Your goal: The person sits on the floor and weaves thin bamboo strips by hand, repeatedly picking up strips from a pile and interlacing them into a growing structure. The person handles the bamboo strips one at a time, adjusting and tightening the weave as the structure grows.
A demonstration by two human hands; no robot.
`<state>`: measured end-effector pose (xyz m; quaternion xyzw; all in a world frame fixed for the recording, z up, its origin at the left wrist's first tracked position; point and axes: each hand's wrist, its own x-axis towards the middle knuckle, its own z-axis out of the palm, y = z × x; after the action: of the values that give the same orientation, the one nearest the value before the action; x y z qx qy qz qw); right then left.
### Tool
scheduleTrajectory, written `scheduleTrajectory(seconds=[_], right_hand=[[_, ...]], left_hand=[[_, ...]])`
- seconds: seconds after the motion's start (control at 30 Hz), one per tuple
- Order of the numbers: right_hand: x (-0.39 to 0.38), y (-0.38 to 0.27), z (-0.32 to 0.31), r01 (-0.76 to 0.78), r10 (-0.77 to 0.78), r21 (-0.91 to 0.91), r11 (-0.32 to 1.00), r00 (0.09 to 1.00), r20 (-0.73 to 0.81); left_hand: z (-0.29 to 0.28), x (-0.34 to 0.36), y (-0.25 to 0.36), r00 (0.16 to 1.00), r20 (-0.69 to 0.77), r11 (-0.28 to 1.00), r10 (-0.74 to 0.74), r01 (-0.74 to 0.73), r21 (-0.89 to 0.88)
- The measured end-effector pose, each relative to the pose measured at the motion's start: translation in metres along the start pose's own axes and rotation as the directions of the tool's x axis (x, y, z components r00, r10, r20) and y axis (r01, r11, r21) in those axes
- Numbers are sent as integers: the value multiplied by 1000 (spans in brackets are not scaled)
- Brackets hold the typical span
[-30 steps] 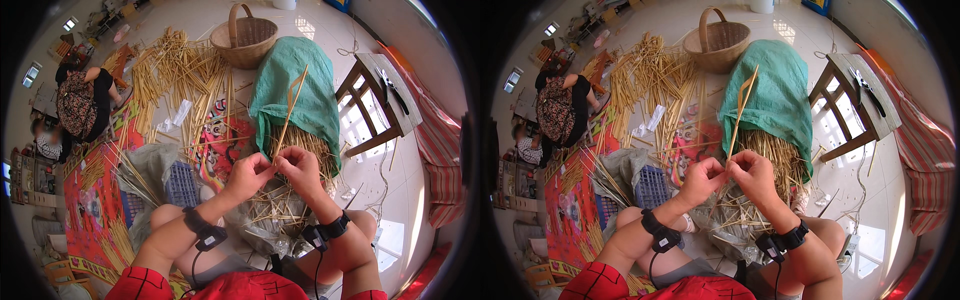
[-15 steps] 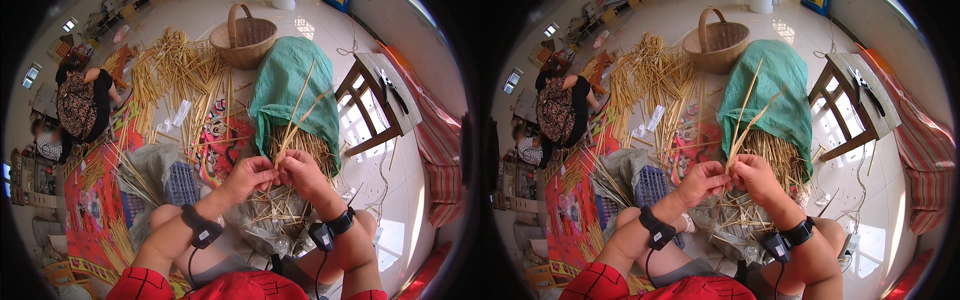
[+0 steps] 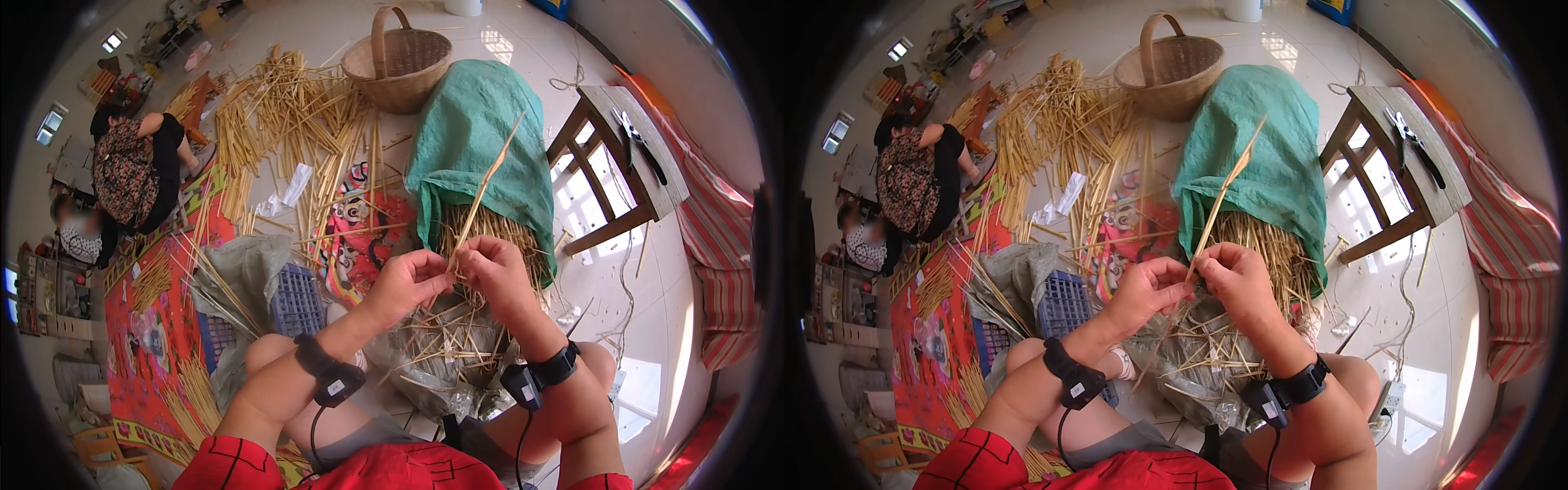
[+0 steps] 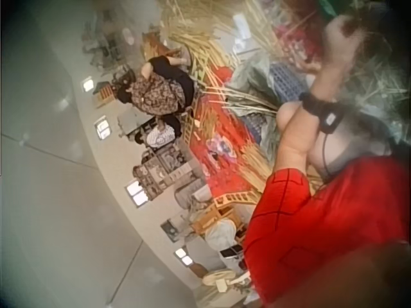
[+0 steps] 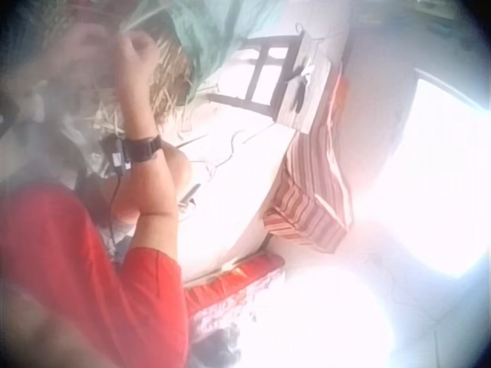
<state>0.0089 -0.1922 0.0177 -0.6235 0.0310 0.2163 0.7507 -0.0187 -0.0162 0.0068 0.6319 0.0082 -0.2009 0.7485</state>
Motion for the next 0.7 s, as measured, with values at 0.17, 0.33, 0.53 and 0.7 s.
scheduleTrajectory(seconds=[0.17,0.33,0.53,0.7], right_hand=[[3,5,-1,-20,21,16,1000,1000,-19],[1,11,5,8,-9,-47,999,1000,-15],[1,10,8,24,-25,-35,999,999,-24],[0,10,10,38,-40,-44,998,998,-43]], left_hand=[[-7,2,-9,999,-4,995,44,-44,88],[-4,3,-11,988,-50,975,145,-134,176],[-5,1,-9,989,-66,971,131,-115,207],[-5,2,-10,985,-76,970,155,-137,203]])
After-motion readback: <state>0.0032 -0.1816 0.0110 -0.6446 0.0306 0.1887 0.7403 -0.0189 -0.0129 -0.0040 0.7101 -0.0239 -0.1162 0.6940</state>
